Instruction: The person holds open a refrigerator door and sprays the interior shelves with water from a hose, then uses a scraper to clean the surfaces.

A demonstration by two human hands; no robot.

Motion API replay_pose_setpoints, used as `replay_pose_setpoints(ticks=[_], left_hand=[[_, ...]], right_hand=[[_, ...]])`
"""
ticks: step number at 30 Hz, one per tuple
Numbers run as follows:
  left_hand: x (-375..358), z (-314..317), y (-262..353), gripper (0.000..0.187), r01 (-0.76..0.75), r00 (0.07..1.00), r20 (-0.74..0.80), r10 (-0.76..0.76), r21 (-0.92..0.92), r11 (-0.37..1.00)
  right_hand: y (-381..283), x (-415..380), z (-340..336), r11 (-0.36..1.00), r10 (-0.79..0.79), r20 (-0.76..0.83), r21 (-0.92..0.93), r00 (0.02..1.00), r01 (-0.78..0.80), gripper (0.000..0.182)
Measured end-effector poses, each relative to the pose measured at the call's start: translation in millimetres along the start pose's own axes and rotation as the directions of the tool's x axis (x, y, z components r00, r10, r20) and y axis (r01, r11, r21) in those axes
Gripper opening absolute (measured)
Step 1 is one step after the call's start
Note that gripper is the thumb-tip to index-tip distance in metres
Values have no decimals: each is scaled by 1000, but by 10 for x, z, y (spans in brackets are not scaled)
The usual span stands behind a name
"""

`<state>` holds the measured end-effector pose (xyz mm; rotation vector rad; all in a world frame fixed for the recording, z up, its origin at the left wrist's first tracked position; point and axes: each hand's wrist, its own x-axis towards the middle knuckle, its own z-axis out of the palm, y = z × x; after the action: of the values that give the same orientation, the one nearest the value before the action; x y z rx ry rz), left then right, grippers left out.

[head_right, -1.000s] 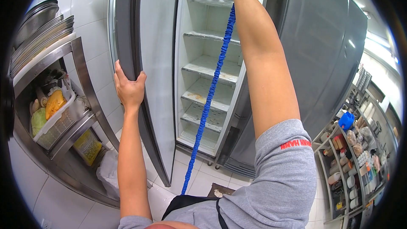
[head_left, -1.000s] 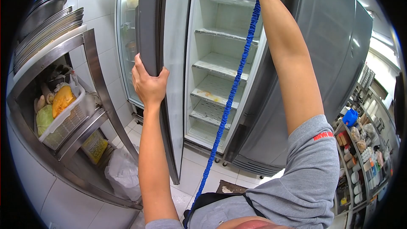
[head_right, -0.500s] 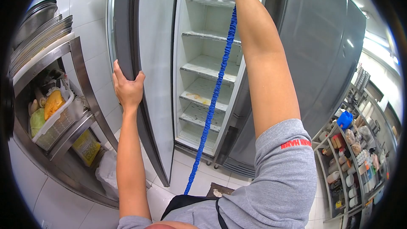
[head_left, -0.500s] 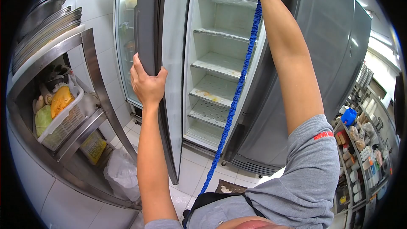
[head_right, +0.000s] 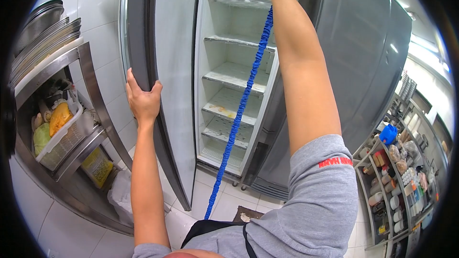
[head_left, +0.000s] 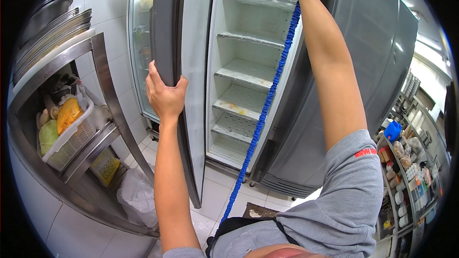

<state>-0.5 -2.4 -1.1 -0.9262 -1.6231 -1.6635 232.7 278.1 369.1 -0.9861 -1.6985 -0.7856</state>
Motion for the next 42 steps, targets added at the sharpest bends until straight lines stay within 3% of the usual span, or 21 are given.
replay_pose_setpoints(ticks=[3, 5, 9, 16, 17, 20, 29, 31, 42], left_hand=[[1, 6, -10, 88, 2, 1000, -6, -2, 2, 1000], [2, 6, -11, 88, -3, 1000, -17, 3, 11, 1000], [2, 7, -21, 87, -8, 1000, -25, 8, 7, 1000], [8, -1, -15, 87, 7, 1000, -14, -7, -9, 1000], [8, 4, -16, 87, 8, 1000, -13, -8, -11, 1000], [4, 13, -36, 87, -22, 999, -33, 22, -8, 1000], [-10, 19, -19, 88, 6, 1000, -6, -6, -20, 1000], [-11, 31, -33, 86, -70, 996, -50, 71, 32, 997], [4, 28, -56, 85, -88, 994, -64, 89, 20, 996]], right_hand=[[96, -43, -137, 1000, 17, 27, -5, 999, -17, 23], [101, -171, -383, 997, 66, 173, -39, 983, -60, 24], [373, -80, -217, 996, 54, 3, -66, 999, -53, 27], [707, -8, -238, 973, 220, 7, -81, 976, -218, 29], [725, -33, -350, 968, 163, 101, -209, 981, -139, 37], [708, -101, -423, 964, 149, 94, -237, 984, -123, 35], [676, -74, -472, 961, 146, 65, -245, 987, -126, 33], [668, -57, -474, 959, 151, 77, -252, 986, -127, 33], [557, -115, -448, 962, 150, 108, -246, 983, -120, 33]])
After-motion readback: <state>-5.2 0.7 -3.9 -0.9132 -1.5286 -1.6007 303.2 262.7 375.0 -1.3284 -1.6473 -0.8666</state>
